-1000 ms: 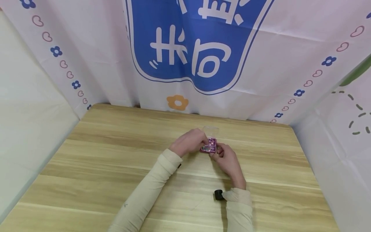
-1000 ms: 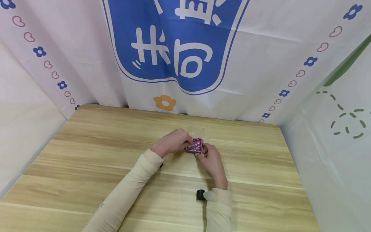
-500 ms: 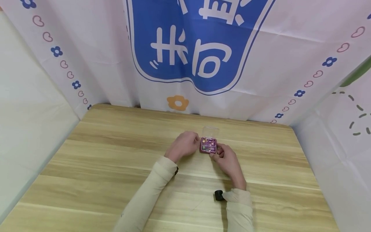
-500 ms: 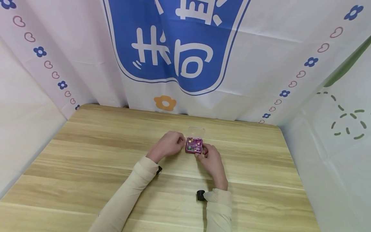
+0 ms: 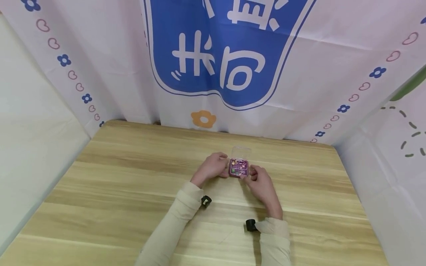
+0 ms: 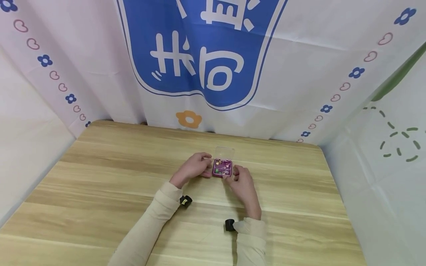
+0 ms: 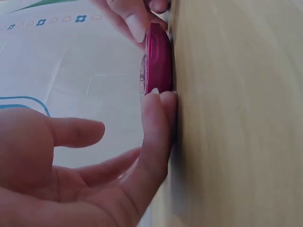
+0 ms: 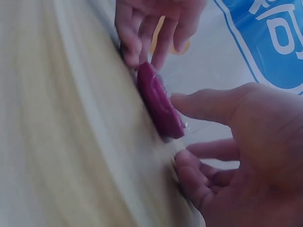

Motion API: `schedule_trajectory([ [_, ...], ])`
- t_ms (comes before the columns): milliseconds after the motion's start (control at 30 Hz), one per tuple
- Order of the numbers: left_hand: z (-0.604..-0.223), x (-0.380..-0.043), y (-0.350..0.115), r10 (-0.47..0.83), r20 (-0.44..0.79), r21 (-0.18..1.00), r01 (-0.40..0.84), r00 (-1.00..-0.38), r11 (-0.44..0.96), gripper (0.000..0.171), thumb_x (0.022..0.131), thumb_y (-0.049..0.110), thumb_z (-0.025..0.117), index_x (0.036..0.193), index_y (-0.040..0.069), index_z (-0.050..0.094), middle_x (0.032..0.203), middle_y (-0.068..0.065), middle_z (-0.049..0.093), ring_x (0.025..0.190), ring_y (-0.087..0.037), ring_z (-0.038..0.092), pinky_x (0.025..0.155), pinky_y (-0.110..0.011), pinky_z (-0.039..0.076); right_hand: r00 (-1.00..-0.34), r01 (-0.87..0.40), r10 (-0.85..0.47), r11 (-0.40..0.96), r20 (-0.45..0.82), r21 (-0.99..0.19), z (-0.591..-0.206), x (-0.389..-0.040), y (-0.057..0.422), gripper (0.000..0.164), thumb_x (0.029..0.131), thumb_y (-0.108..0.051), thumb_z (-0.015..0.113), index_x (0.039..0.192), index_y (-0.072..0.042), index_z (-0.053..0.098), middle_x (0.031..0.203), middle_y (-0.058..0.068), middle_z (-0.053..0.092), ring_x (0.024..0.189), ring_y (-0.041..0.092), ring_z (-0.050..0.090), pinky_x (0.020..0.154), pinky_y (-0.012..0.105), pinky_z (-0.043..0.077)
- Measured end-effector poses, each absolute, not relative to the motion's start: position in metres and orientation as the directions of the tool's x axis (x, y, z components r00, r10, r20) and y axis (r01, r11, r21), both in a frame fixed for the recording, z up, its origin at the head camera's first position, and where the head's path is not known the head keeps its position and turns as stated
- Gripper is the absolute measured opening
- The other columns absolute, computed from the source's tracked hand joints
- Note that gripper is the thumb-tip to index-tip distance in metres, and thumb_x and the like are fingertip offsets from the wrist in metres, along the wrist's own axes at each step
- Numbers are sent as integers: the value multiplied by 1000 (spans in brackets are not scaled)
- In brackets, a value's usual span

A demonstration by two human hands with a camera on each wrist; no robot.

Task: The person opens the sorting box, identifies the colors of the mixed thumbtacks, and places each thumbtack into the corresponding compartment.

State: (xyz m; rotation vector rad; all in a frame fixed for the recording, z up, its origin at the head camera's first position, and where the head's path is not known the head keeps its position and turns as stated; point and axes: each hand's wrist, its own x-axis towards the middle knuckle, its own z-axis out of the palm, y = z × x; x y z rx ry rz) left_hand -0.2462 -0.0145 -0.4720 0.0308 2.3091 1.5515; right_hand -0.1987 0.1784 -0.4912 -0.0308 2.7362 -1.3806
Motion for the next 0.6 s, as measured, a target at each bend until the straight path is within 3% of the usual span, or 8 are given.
schedule_trajectory([
  [233, -471, -244, -14, 308, -251, 906, -110, -918, 409, 40, 91, 11, 56, 128, -3, 50, 92, -13, 67, 71, -23, 66, 67, -36, 58, -998, 37, -29, 521, -61, -853, -480, -201, 170, 64, 87, -23, 66, 135, 8, 39, 116, 22, 56, 100, 28, 56, 88, 44, 49],
  [400, -472, -241, -16, 333, -204, 876, -20, -921, 483, 45, 87, 11, 66, 128, 1, 49, 88, -12, 68, 71, -20, 65, 71, -37, 56, -994, 106, 17, 480, -111, -871, -478, -202, 164, 49, 88, -24, 65, 124, 6, 51, 105, 17, 60, 91, 26, 57, 80, 42, 51],
  [500, -473, -238, -16, 326, -176, 862, 15, -929, 507, 44, 85, 13, 68, 124, 5, 50, 91, -12, 69, 72, -17, 63, 73, -37, 53, -989, 144, 10, 358, -150, -922, -477, -201, 163, 42, 89, -20, 63, 121, 5, 54, 99, 17, 60, 85, 27, 59, 76, 41, 54],
  [600, -474, -235, -18, 329, -164, 880, 12, -930, 475, 40, 86, 13, 67, 122, 6, 52, 93, -12, 69, 72, -16, 63, 73, -36, 53, -980, 191, -18, 153, -196, -970, -474, -199, 162, 48, 93, -23, 59, 129, 7, 46, 106, 21, 58, 87, 29, 62, 79, 40, 55],
])
